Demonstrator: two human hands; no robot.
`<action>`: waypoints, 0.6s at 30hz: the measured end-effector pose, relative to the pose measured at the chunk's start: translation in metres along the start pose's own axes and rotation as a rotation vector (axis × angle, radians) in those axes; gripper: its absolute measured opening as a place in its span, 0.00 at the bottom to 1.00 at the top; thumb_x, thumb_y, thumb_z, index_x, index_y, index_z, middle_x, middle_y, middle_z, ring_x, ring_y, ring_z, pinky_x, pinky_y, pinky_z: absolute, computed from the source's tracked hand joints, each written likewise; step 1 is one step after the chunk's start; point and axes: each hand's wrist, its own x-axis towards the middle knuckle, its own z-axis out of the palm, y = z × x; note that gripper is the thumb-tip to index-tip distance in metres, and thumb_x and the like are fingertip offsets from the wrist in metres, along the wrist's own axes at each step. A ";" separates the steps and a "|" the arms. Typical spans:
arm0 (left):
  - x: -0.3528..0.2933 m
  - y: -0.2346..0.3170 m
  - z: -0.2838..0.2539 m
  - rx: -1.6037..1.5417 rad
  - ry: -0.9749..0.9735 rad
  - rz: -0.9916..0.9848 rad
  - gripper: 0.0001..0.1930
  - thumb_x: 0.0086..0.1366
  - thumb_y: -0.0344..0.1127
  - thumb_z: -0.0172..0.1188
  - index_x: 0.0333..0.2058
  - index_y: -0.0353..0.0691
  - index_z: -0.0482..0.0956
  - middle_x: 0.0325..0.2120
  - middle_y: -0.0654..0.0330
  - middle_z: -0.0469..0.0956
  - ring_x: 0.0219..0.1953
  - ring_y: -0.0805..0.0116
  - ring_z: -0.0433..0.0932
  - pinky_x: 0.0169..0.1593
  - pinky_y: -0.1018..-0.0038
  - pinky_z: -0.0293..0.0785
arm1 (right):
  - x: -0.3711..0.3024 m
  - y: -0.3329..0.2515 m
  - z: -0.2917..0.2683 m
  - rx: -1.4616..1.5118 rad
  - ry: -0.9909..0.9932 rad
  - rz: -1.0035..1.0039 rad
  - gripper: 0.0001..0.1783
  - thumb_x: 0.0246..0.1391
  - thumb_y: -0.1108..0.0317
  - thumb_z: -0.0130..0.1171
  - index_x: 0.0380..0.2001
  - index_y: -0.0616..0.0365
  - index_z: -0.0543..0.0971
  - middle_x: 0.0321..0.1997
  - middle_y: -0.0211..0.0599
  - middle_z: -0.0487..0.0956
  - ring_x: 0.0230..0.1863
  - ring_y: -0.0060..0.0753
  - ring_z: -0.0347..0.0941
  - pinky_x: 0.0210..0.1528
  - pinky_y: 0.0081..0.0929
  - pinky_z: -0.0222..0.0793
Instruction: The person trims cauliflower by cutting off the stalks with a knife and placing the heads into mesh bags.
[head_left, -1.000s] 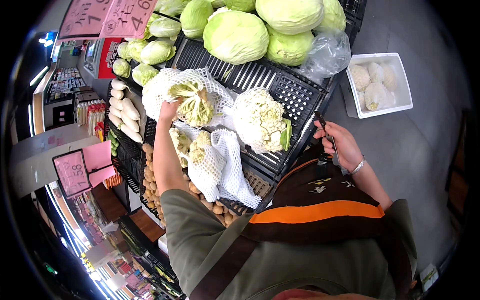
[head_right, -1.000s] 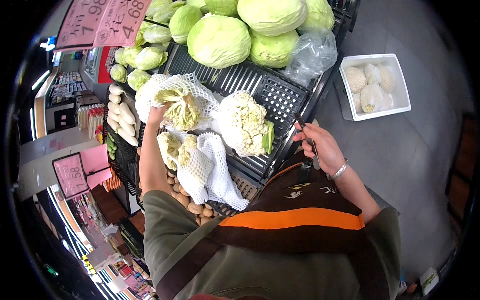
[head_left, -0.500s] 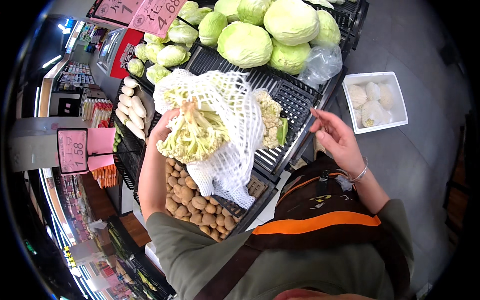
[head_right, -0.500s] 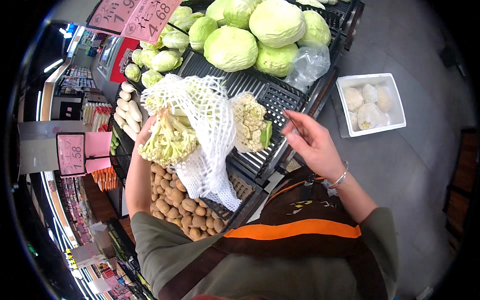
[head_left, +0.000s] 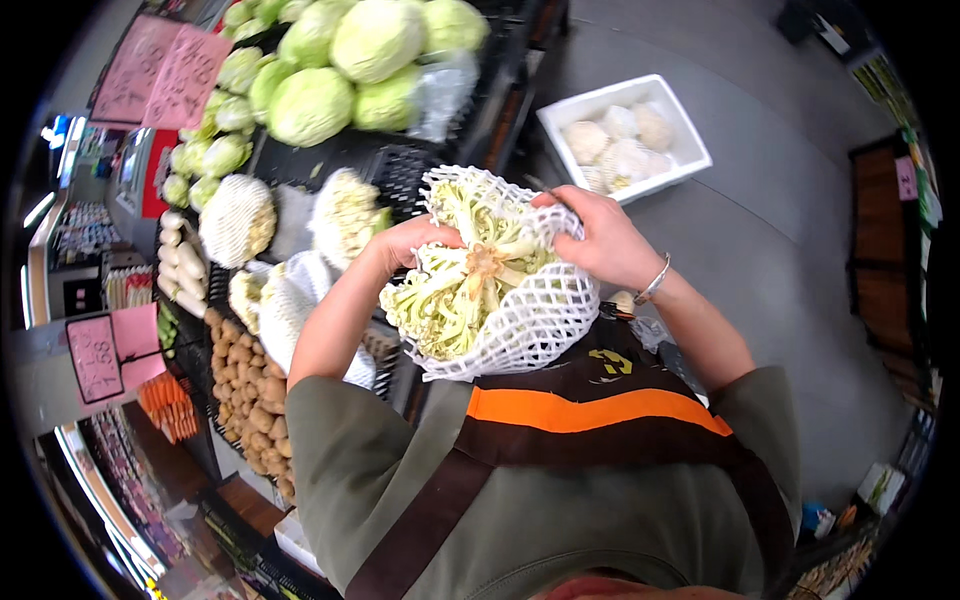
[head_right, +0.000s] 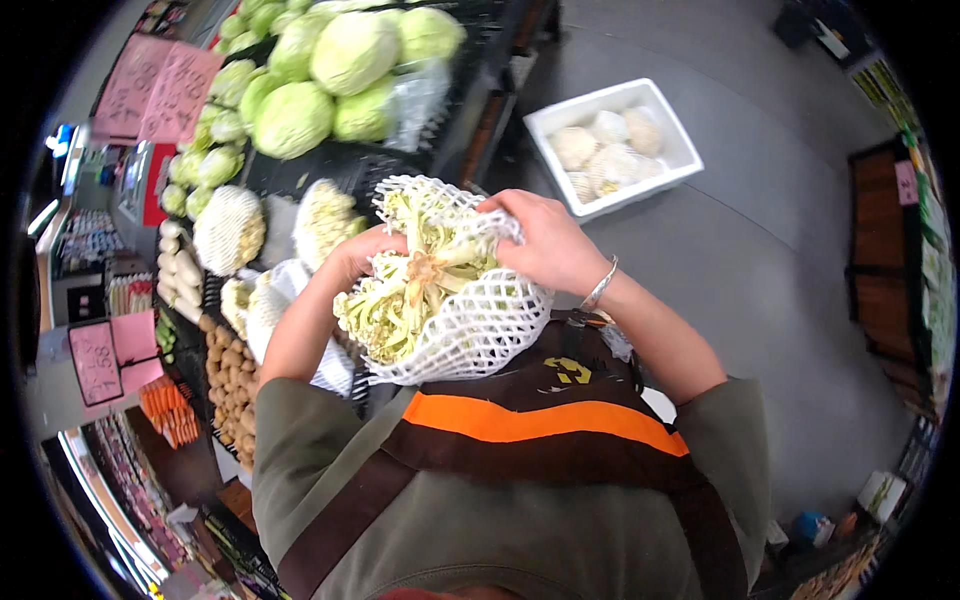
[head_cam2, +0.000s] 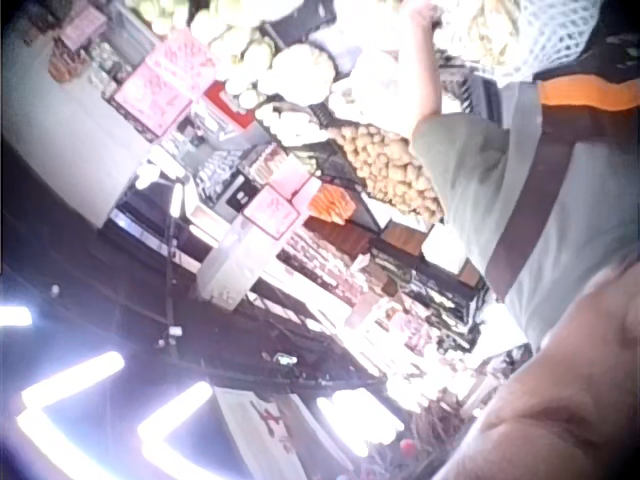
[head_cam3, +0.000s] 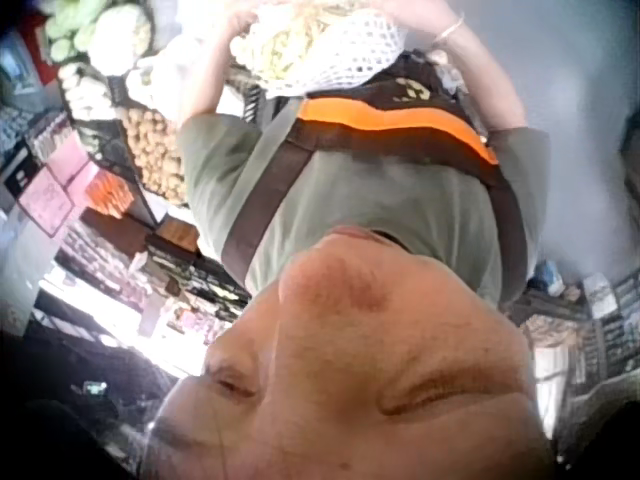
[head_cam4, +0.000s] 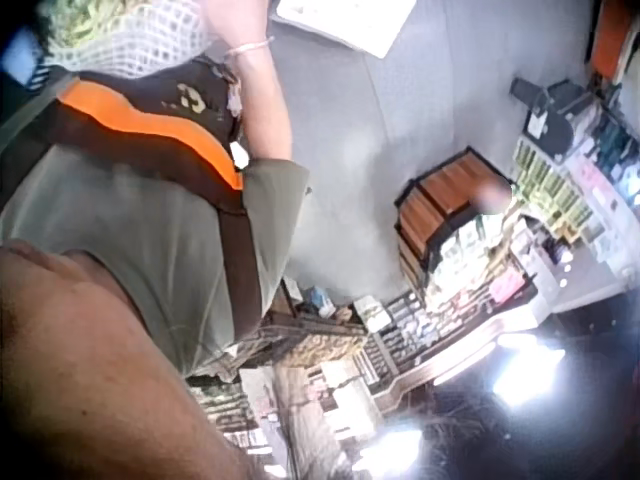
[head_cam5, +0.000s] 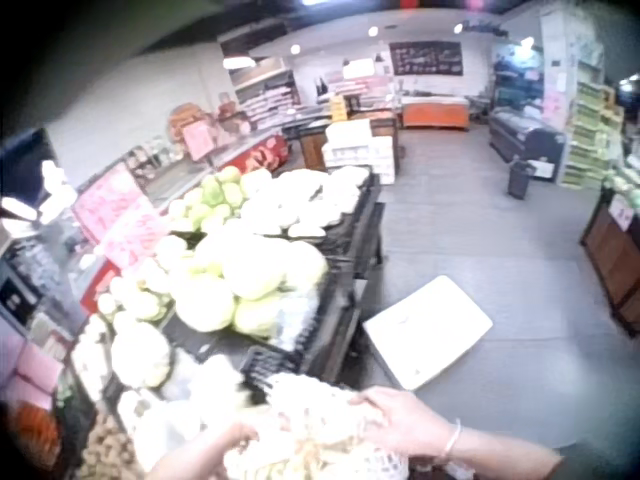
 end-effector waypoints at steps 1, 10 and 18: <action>0.025 0.005 0.023 -0.009 -0.080 -0.024 0.25 0.54 0.30 0.64 0.52 0.32 0.72 0.45 0.55 0.79 0.43 0.68 0.80 0.45 0.71 0.78 | -0.023 0.011 -0.022 0.046 0.071 0.138 0.22 0.44 0.70 0.55 0.46 0.63 0.74 0.44 0.51 0.75 0.47 0.51 0.73 0.50 0.38 0.69; 0.209 0.042 0.228 0.244 -0.333 -0.110 0.26 0.54 0.27 0.66 0.53 0.33 0.73 0.46 0.56 0.79 0.43 0.69 0.79 0.47 0.73 0.77 | -0.235 0.117 -0.171 -0.115 0.566 0.496 0.27 0.43 0.69 0.62 0.49 0.64 0.69 0.41 0.42 0.75 0.44 0.35 0.73 0.47 0.28 0.67; 0.309 0.100 0.320 0.207 -0.373 -0.276 0.24 0.56 0.29 0.62 0.52 0.29 0.72 0.46 0.52 0.78 0.43 0.66 0.80 0.47 0.71 0.78 | -0.337 0.162 -0.237 0.128 0.581 0.781 0.34 0.39 0.63 0.71 0.48 0.63 0.69 0.33 0.31 0.73 0.22 0.17 0.65 0.28 0.21 0.66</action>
